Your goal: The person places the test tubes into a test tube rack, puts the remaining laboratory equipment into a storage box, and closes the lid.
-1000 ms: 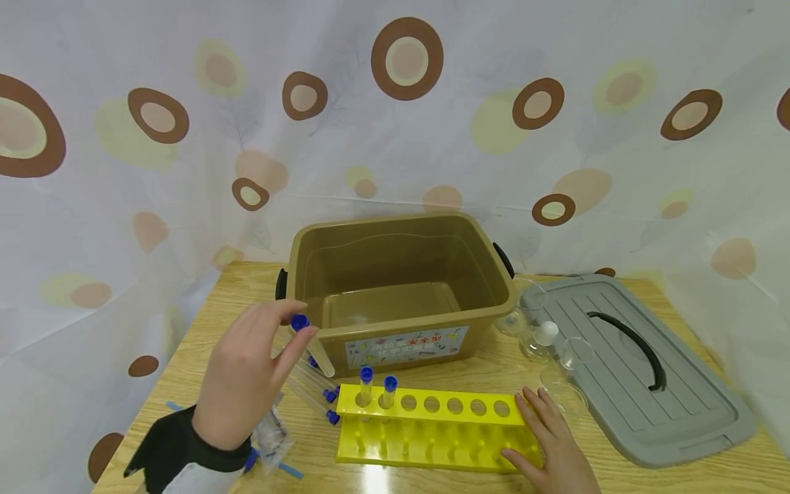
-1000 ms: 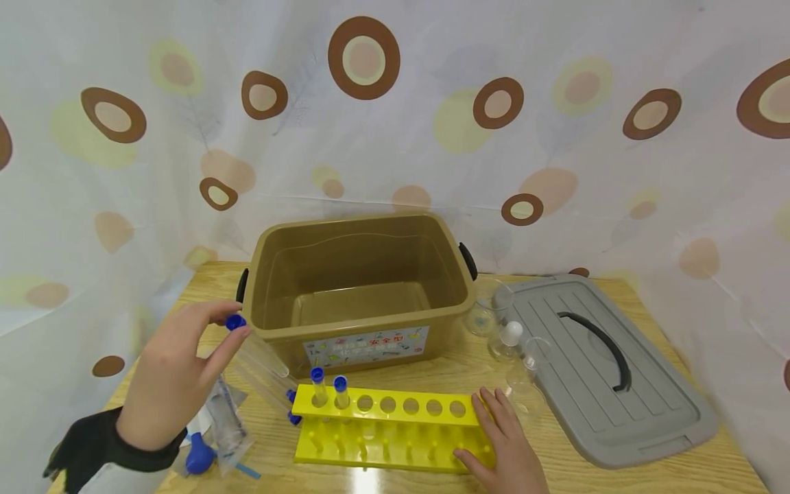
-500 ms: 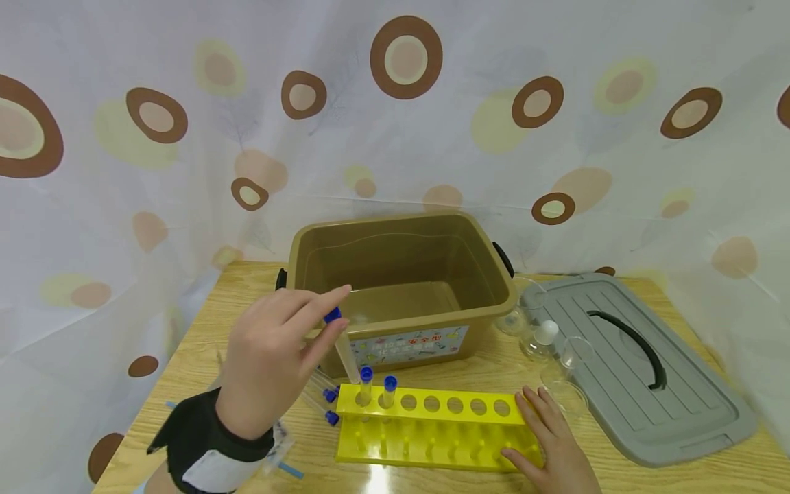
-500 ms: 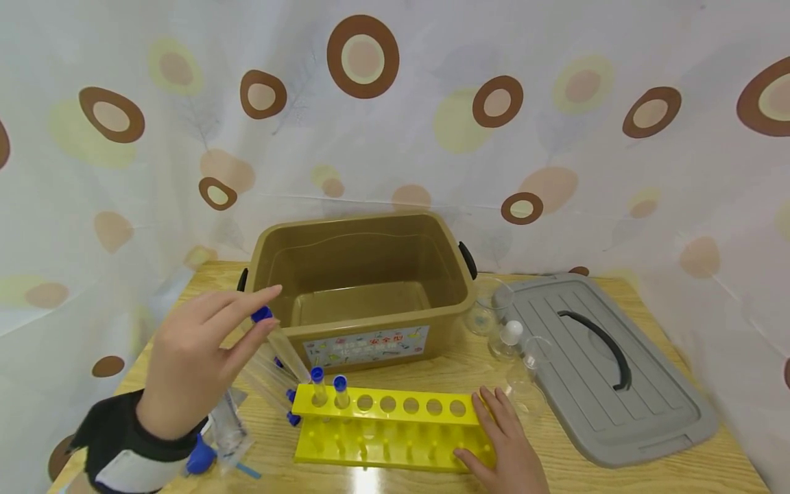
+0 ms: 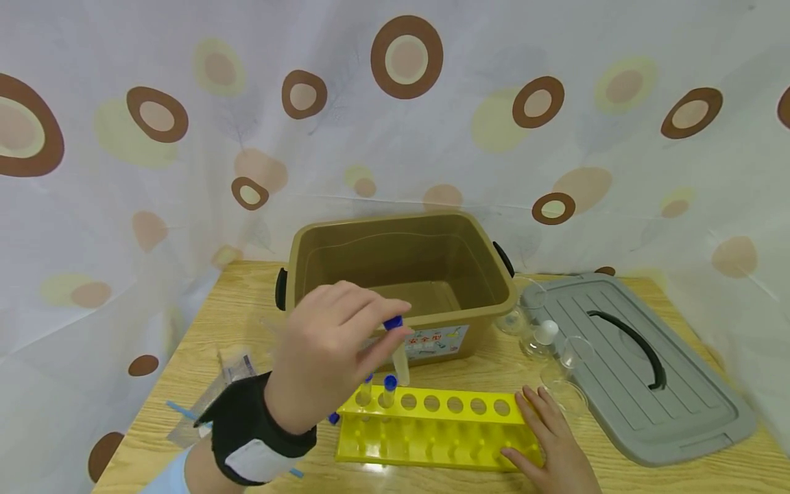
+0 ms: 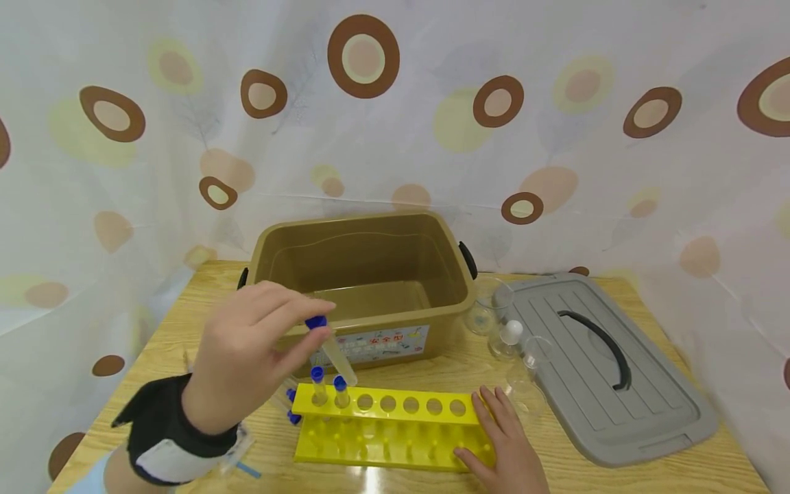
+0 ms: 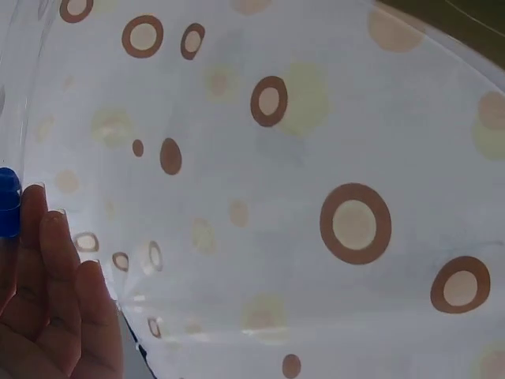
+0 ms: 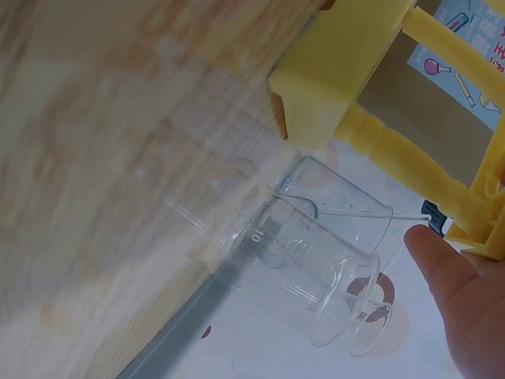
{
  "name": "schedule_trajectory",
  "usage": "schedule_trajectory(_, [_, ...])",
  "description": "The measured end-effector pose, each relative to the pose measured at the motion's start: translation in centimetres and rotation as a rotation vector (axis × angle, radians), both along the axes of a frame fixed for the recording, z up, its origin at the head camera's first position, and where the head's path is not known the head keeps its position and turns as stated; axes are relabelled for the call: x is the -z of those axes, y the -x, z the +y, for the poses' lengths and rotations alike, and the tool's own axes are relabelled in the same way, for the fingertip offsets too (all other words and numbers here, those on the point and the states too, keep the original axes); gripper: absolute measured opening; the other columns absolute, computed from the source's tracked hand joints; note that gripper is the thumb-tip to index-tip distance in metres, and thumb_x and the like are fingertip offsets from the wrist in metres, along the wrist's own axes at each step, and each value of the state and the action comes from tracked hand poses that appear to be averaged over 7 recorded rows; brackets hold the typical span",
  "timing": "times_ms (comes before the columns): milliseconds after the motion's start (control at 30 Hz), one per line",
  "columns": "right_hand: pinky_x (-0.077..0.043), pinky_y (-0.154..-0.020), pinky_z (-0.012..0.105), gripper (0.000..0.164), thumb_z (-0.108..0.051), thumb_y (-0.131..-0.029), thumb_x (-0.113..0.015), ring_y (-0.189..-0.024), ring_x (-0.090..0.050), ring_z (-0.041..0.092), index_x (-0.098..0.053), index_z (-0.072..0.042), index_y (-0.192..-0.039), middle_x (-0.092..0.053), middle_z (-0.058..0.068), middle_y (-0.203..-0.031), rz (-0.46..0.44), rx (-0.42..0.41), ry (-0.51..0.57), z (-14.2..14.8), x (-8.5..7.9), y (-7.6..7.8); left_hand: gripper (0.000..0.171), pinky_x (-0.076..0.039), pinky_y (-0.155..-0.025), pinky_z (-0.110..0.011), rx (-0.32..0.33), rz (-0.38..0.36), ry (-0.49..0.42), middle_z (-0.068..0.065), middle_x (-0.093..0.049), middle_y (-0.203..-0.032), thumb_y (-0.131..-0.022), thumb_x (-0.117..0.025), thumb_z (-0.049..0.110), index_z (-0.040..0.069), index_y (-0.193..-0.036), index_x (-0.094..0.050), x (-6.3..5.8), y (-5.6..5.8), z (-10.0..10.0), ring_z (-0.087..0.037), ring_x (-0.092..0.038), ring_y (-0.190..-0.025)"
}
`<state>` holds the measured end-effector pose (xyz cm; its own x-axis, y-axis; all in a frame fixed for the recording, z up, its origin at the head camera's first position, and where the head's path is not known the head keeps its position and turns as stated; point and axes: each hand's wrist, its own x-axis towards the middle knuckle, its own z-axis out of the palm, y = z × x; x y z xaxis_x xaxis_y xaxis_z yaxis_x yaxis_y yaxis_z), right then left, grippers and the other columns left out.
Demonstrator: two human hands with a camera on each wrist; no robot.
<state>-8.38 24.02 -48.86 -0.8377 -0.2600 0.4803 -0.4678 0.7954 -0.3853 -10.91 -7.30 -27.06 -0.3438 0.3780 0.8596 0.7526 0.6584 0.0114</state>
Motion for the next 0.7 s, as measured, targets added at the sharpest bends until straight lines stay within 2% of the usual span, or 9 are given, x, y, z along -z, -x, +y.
schedule_trajectory(67, [-0.013,-0.114,0.016,0.091,-0.024,-0.065,-0.083,-0.140,-0.002,-0.008,-0.038,-0.023,-0.144,-0.030,-0.011,-0.147,0.002,0.000,0.005,0.0,0.0,0.0,0.020,-0.049,-0.069,-0.025,0.016,-0.003,0.035,0.001,-0.069,-0.078,-0.081,-0.072,0.029,0.011,-0.088,-0.072,0.1,0.1,0.7,-0.014,-0.063,-0.075])
schedule_trajectory(167, [-0.023,-0.115,0.030,0.090,-0.024,-0.065,-0.083,-0.140,-0.002,-0.008,-0.039,-0.022,-0.143,-0.037,-0.004,-0.146,-0.011,0.004,0.010,-0.1,0.0,-0.1,0.018,-0.049,-0.072,-0.024,0.022,-0.008,0.085,0.003,-0.069,-0.078,-0.078,-0.074,0.028,0.013,-0.087,-0.072,0.5,0.2,1.4,-0.012,-0.063,-0.076])
schedule_trajectory(233, [-0.036,-0.104,0.051,0.089,-0.024,-0.065,-0.083,-0.140,-0.002,-0.009,-0.040,-0.021,-0.143,-0.043,0.007,-0.142,-0.024,0.013,0.012,-0.2,-0.1,-0.1,0.018,-0.049,-0.073,-0.023,0.017,-0.017,0.110,0.004,-0.069,-0.079,-0.078,-0.075,0.029,0.014,-0.087,-0.072,0.8,0.3,1.8,-0.012,-0.062,-0.077])
schedule_trajectory(267, [-0.037,-0.102,0.053,0.089,-0.024,-0.065,-0.083,-0.140,-0.002,-0.009,-0.040,-0.022,-0.143,-0.042,0.005,-0.143,-0.030,0.015,0.014,-0.2,-0.1,-0.1,0.018,-0.049,-0.073,-0.023,0.016,-0.023,0.121,0.004,-0.069,-0.078,-0.077,-0.075,0.029,0.015,-0.087,-0.072,1.0,0.4,1.9,-0.011,-0.062,-0.076])
schedule_trajectory(300, [-0.040,-0.091,0.059,0.088,-0.024,-0.065,-0.083,-0.139,-0.002,-0.010,-0.040,-0.021,-0.142,-0.044,0.009,-0.141,-0.035,0.018,0.015,-0.2,-0.1,-0.2,0.017,-0.049,-0.073,-0.023,0.014,-0.030,0.132,0.005,-0.069,-0.078,-0.077,-0.075,0.029,0.015,-0.087,-0.072,1.2,0.4,2.1,-0.011,-0.062,-0.076])
schedule_trajectory(333, [-0.041,-0.081,0.062,0.088,-0.024,-0.065,-0.083,-0.139,-0.002,-0.010,-0.041,-0.022,-0.142,-0.041,0.004,-0.144,-0.039,0.019,0.017,-0.2,-0.2,-0.2,0.017,-0.048,-0.073,-0.023,0.011,-0.036,0.141,0.005,-0.069,-0.078,-0.077,-0.076,0.029,0.016,-0.087,-0.072,1.3,0.5,2.2,-0.011,-0.061,-0.075])
schedule_trajectory(533, [-0.043,-0.084,0.059,0.088,-0.025,-0.065,-0.083,-0.140,-0.003,-0.009,-0.042,-0.020,-0.142,-0.028,-0.016,-0.148,-0.031,0.024,0.005,-0.2,-0.1,-0.1,0.016,-0.047,-0.072,-0.022,0.001,-0.084,0.179,0.007,-0.069,-0.079,-0.077,-0.075,0.029,0.017,-0.088,-0.071,2.3,0.8,2.4,-0.010,-0.060,-0.076])
schedule_trajectory(600, [-0.039,-0.101,0.049,0.088,-0.025,-0.065,-0.083,-0.140,-0.003,-0.008,-0.041,-0.020,-0.142,-0.027,-0.016,-0.149,-0.022,0.023,0.001,-0.2,0.0,-0.1,0.015,-0.047,-0.071,-0.022,0.002,-0.100,0.182,0.007,-0.068,-0.080,-0.078,-0.075,0.028,0.018,-0.088,-0.071,2.6,0.9,2.4,-0.009,-0.060,-0.076])
schedule_trajectory(700, [-0.032,-0.110,0.034,0.088,-0.025,-0.065,-0.083,-0.141,-0.004,-0.007,-0.040,-0.021,-0.143,-0.017,-0.025,-0.147,-0.014,0.022,-0.003,-0.1,0.0,-0.1,0.016,-0.047,-0.070,-0.022,0.006,-0.116,0.183,0.007,-0.069,-0.080,-0.077,-0.076,0.028,0.018,-0.087,-0.071,3.0,1.1,2.4,-0.009,-0.060,-0.076])
